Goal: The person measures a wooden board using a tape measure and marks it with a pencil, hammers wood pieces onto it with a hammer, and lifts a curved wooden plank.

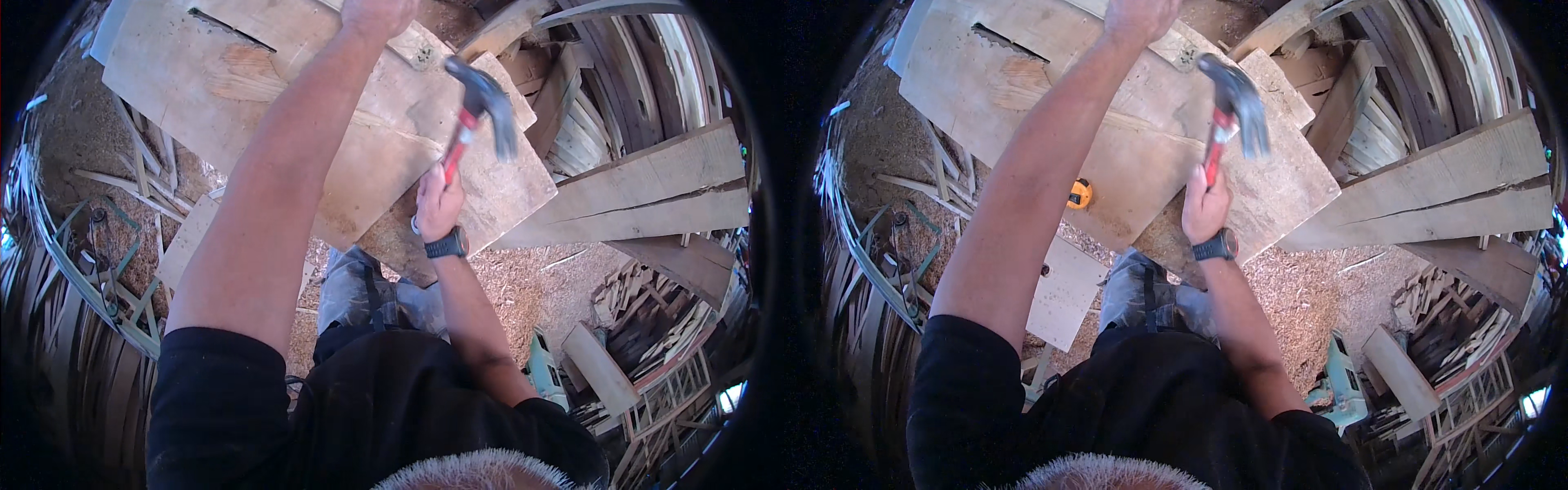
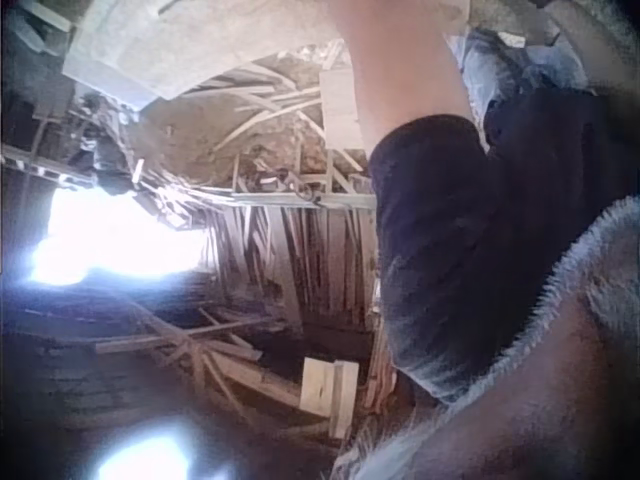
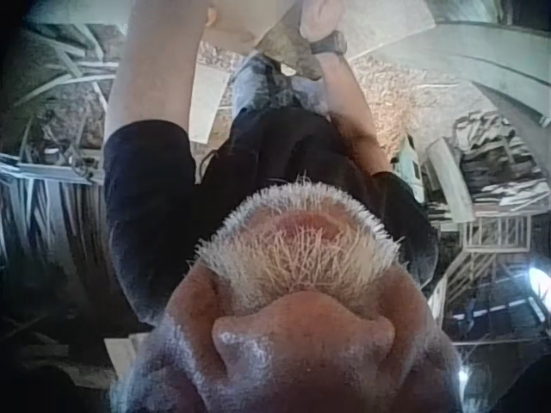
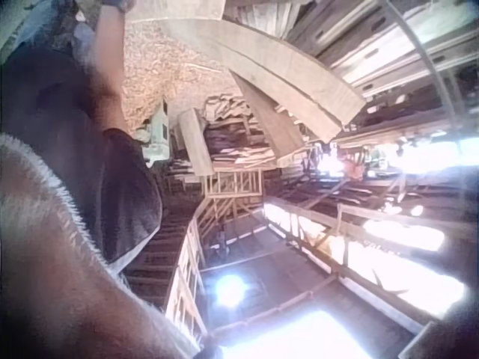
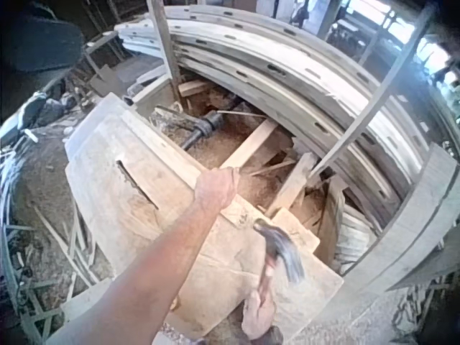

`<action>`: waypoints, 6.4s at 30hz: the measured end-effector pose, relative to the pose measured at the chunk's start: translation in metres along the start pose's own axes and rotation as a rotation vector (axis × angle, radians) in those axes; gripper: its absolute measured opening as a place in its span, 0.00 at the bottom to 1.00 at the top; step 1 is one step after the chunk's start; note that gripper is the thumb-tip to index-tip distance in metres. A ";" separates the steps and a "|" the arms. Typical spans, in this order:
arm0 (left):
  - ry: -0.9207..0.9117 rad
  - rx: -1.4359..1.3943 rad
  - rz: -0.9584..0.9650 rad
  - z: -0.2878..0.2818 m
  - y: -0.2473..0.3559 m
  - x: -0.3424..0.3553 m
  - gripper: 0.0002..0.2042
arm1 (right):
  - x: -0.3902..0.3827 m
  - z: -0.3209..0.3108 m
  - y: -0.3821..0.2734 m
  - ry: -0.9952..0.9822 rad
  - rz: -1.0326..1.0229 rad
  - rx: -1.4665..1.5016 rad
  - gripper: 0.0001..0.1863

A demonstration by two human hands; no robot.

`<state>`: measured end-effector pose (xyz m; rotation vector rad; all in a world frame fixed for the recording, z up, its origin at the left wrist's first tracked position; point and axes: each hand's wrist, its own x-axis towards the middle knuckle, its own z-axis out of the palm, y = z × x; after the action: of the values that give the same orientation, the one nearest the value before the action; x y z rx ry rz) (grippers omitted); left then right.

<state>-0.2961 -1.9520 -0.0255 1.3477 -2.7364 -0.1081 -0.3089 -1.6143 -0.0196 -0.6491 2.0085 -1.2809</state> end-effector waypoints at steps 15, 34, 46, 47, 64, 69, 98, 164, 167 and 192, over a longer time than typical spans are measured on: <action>-0.094 -0.176 -0.169 -0.021 -0.001 -0.002 0.24 | -0.020 -0.075 -0.011 -0.007 0.031 -0.244 0.16; 0.354 -0.614 -0.338 -0.010 0.083 -0.184 0.27 | 0.035 -0.194 0.036 -0.180 -0.475 -0.825 0.25; 0.026 -0.058 -0.478 -0.012 0.047 -0.247 0.34 | 0.040 -0.193 0.060 -0.221 -0.543 -0.858 0.27; 0.018 -0.008 -0.479 -0.013 0.041 -0.248 0.34 | 0.040 -0.193 0.059 -0.224 -0.547 -0.861 0.27; 0.139 -0.116 -0.909 -0.037 0.043 -0.333 0.32 | 0.044 -0.194 0.067 -0.183 -0.574 -0.887 0.25; 0.218 -0.150 -0.898 -0.019 0.142 -0.362 0.36 | 0.041 -0.192 0.064 -0.196 -0.531 -0.911 0.25; 0.118 -0.460 -0.887 -0.002 0.169 -0.372 0.45 | 0.056 -0.202 0.056 -0.506 -0.632 -0.775 0.23; 2.307 -0.793 -1.037 -0.440 -0.182 -1.203 0.13 | -0.955 0.378 -0.485 -1.307 -2.502 0.442 0.27; 2.326 -0.757 -0.982 -0.437 -0.188 -1.209 0.11 | -0.954 0.379 -0.482 -1.228 -2.547 0.539 0.28; 2.448 -0.489 -0.859 -0.474 -0.241 -1.178 0.08 | -0.961 0.371 -0.484 -1.028 -2.629 0.482 0.32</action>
<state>0.6608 -1.1755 0.3630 0.8648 -0.0764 0.4427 0.6307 -1.3480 0.5645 -2.8314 -1.0578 -1.3550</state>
